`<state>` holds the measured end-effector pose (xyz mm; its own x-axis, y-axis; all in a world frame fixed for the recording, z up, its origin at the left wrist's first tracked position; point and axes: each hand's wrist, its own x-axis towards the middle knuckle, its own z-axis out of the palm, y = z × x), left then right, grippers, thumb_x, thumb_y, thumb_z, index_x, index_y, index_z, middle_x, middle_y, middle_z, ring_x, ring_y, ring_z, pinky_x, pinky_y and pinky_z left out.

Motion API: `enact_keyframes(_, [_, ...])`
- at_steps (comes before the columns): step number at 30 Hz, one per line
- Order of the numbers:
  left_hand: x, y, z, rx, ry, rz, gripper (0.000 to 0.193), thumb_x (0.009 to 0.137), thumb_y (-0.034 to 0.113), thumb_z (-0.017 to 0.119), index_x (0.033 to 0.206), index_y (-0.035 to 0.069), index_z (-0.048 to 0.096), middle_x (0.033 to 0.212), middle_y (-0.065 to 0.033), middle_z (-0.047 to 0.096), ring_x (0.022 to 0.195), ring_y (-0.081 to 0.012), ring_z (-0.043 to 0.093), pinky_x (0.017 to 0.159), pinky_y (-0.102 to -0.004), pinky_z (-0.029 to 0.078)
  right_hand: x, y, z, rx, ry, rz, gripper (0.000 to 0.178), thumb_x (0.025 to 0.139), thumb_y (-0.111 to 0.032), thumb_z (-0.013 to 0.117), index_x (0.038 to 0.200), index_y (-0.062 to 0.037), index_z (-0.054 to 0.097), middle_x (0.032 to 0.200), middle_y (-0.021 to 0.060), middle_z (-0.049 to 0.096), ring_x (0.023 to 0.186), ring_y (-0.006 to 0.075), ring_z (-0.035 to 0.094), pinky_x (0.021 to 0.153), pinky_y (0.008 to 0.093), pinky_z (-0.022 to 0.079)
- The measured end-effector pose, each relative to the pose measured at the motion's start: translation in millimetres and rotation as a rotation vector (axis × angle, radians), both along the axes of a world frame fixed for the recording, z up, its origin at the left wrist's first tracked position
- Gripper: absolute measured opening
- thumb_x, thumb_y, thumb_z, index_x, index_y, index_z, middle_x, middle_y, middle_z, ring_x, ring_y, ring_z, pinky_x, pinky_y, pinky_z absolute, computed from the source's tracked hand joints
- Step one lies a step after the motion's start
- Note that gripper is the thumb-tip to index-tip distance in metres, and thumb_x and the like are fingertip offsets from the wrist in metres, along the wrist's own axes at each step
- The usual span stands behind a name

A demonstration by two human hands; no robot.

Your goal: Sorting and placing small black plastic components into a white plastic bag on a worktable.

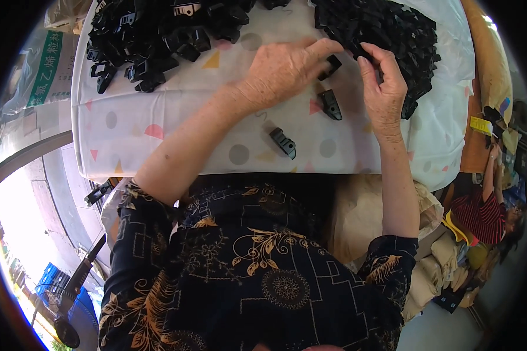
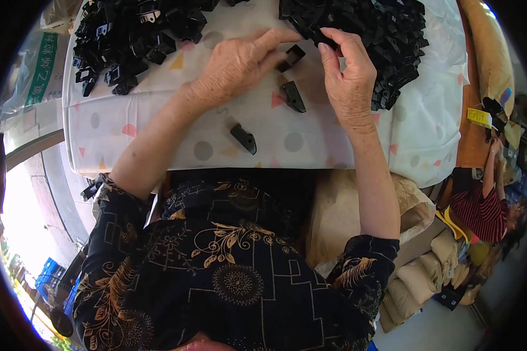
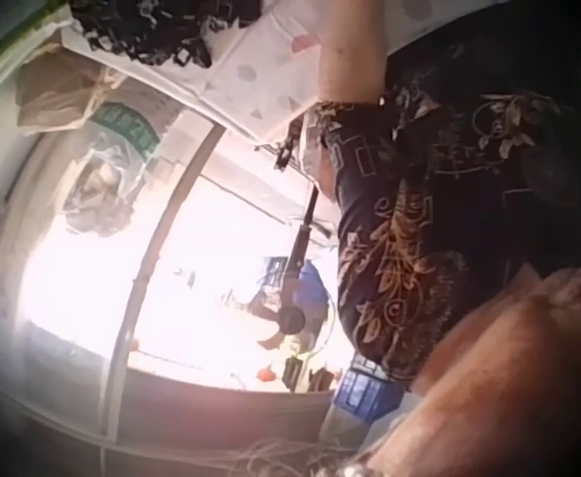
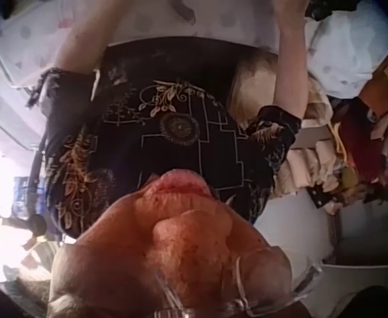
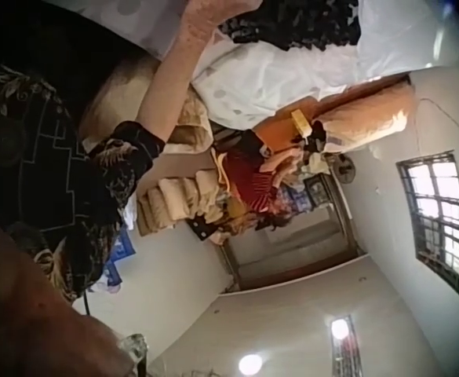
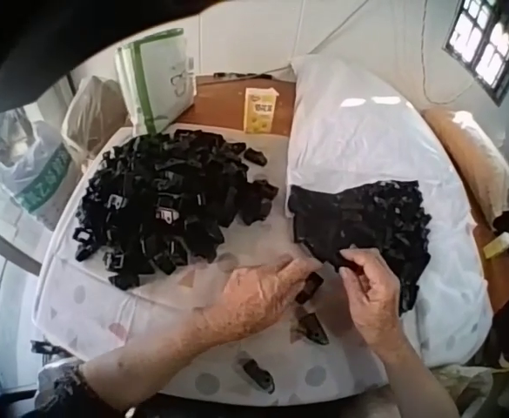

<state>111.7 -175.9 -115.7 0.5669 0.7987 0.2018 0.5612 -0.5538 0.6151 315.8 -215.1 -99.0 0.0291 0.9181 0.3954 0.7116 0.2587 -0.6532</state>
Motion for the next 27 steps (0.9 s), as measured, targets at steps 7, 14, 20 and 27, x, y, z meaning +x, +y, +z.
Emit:
enact_keyframes(7, [5, 30, -2, 0.335, 0.164, -0.336, 0.041, 0.087, 0.013, 0.068, 0.126, 0.022, 0.058, 0.122, -0.006, 0.055, 0.101, -0.0282, 0.067, 0.078, -0.0386, 0.056, 11, -19, -6, -0.036, 0.129, -0.042, 0.022, 0.095, 0.0, 0.065, 0.116, -0.0022, 0.067, 0.104, 0.0012, 0.065, 0.089, 0.0078, 0.058, 0.08, 0.0213, 0.047])
enact_keyframes(14, [12, 27, -4, 0.106, 0.109, -0.232, 0.036, 0.082, 0.017, 0.073, 0.115, 0.012, 0.058, 0.111, -0.0055, 0.061, 0.1, -0.0289, 0.066, 0.082, -0.0424, 0.055, -4, -20, -10, 0.052, -0.058, 0.112, 0.025, 0.086, 0.004, 0.07, 0.11, -0.0037, 0.069, 0.103, 0.0102, 0.069, 0.091, 0.0235, 0.066, 0.082, 0.0304, 0.053])
enact_keyframes(20, [9, 28, -6, 0.004, 0.021, -0.219, 0.03, 0.082, 0.02, 0.07, 0.109, 0.01, 0.061, 0.108, -0.0077, 0.064, 0.101, -0.0297, 0.066, 0.084, -0.0424, 0.054, -4, -19, -18, 0.128, -0.209, 0.138, 0.025, 0.085, 0.001, 0.072, 0.11, -0.0051, 0.071, 0.103, 0.0073, 0.068, 0.091, 0.0258, 0.065, 0.081, 0.0333, 0.053])
enact_keyframes(27, [8, 35, -11, -0.015, -0.029, -0.228, 0.03, 0.082, 0.02, 0.069, 0.109, 0.011, 0.061, 0.108, -0.0082, 0.065, 0.099, -0.0307, 0.066, 0.085, -0.043, 0.054, -3, -17, -20, 0.228, -0.468, 0.206, 0.026, 0.086, -0.002, 0.07, 0.111, -0.0059, 0.071, 0.111, 0.0066, 0.066, 0.102, 0.0258, 0.064, 0.084, 0.0348, 0.051])
